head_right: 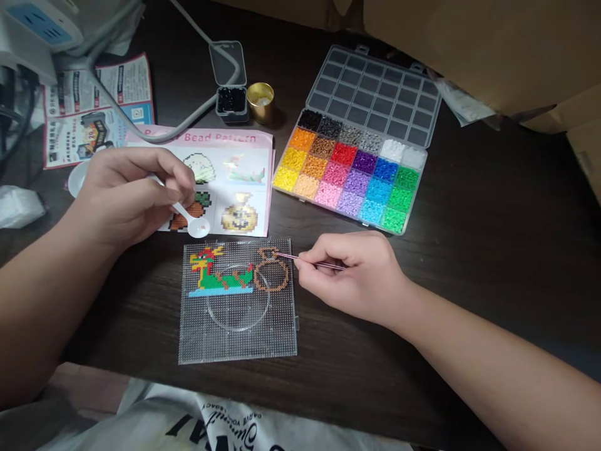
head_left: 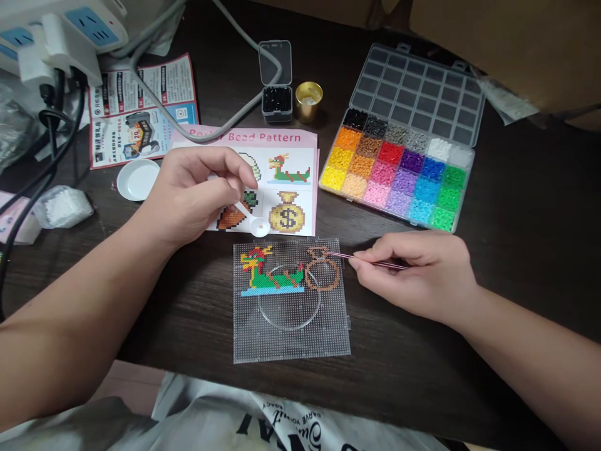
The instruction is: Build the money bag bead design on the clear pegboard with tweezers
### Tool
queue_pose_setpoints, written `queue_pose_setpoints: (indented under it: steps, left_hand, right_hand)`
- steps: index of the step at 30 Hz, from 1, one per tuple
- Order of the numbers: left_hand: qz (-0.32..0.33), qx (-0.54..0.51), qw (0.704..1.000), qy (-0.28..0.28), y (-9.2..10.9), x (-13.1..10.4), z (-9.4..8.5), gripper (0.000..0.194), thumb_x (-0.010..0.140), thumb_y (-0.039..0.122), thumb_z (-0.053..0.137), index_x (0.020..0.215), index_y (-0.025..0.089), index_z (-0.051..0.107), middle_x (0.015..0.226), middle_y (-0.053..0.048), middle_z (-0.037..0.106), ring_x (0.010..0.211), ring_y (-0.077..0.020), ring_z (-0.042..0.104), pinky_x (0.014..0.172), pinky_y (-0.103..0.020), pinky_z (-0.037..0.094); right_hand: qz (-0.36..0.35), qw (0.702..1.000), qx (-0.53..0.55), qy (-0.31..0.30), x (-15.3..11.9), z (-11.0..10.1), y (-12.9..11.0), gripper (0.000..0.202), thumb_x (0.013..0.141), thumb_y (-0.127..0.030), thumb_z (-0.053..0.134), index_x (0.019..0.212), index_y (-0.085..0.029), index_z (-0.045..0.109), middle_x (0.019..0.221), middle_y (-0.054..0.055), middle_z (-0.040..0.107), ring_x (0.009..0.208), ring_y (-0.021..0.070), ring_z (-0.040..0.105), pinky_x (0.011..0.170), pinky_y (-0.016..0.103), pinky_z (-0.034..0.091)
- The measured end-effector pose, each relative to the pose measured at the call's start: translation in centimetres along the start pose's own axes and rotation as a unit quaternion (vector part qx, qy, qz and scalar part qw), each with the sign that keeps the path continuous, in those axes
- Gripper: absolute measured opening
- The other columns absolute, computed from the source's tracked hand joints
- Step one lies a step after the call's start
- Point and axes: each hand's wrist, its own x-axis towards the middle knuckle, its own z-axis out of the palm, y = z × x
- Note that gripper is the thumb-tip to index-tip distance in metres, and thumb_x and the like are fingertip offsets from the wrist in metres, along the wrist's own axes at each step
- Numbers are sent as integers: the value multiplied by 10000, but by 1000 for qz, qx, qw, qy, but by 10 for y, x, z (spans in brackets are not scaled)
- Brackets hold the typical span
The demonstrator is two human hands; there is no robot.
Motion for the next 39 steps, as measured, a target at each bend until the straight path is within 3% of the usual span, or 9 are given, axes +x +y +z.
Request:
queue_pose_setpoints:
  steps: [6,18,39]
  left_hand:
    - [1,10,1000,-2,-1,0,-2,210,622,-19,585,669,141,713,529,8,530,406,-81,512,309,-185,234]
    - [18,16,1000,-6,-4,3,-4,206,605,-2,574,665,138,713,508,15,529,397,-104,549,305,-167,251]
    - [21,23,999,-6,-5,1,-4,236,599,-12,558,670,149,715,526,7,530,425,-121,573,317,-172,257]
  right_hand:
    - [35,999,6,3,-2,0,0,136,783,-241,736,668,-253,665,620,8,693,519,169,629,393,299,447]
    - [-15,1000,-2,12,1,1,-2,144,780,-216,729,655,-232,661,611,-4,705,471,133,601,364,268,414]
    - [9,1000,-8,6,-1,0,0,137,788,-225,716,659,-222,668,614,16,701,492,151,621,383,271,431]
